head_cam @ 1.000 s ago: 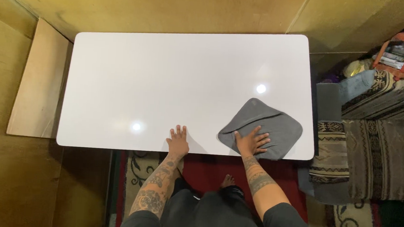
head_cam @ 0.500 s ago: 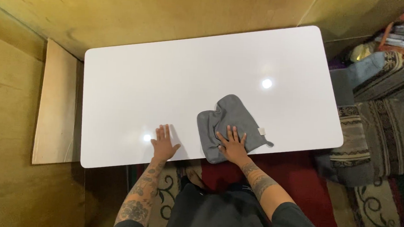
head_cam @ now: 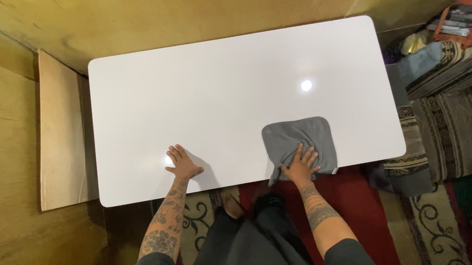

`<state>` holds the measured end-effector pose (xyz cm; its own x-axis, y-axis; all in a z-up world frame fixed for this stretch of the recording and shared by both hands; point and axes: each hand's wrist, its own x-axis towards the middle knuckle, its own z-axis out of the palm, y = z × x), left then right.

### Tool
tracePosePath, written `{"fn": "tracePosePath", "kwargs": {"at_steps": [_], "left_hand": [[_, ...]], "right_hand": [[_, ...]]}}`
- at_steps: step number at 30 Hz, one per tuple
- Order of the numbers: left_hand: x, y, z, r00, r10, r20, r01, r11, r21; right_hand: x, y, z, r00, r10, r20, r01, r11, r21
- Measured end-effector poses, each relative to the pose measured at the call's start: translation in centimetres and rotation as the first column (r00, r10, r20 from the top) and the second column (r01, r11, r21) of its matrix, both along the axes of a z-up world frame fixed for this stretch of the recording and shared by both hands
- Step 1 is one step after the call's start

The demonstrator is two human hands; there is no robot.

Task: Wipe a white table with a gray cloth.

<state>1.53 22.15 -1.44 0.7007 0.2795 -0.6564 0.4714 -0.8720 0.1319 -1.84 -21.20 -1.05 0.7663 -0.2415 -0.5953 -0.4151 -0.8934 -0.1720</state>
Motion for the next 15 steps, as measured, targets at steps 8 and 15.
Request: {"fn": "tracePosePath", "kwargs": {"at_steps": [8,15], "left_hand": [[-1.7,0.4,2.7,0.996,-0.004,0.092,0.006,1.0,-0.024],[-1.4,3.6,1.3,0.97,0.0,0.243,0.028,0.993,-0.114]], "right_hand": [[3.1,10.4,0.2,0.997,-0.063,0.051,0.058,0.993,0.101],[8.6,6.8,-1.8,0.939,0.291,0.186,-0.288,0.957,-0.042]]}}
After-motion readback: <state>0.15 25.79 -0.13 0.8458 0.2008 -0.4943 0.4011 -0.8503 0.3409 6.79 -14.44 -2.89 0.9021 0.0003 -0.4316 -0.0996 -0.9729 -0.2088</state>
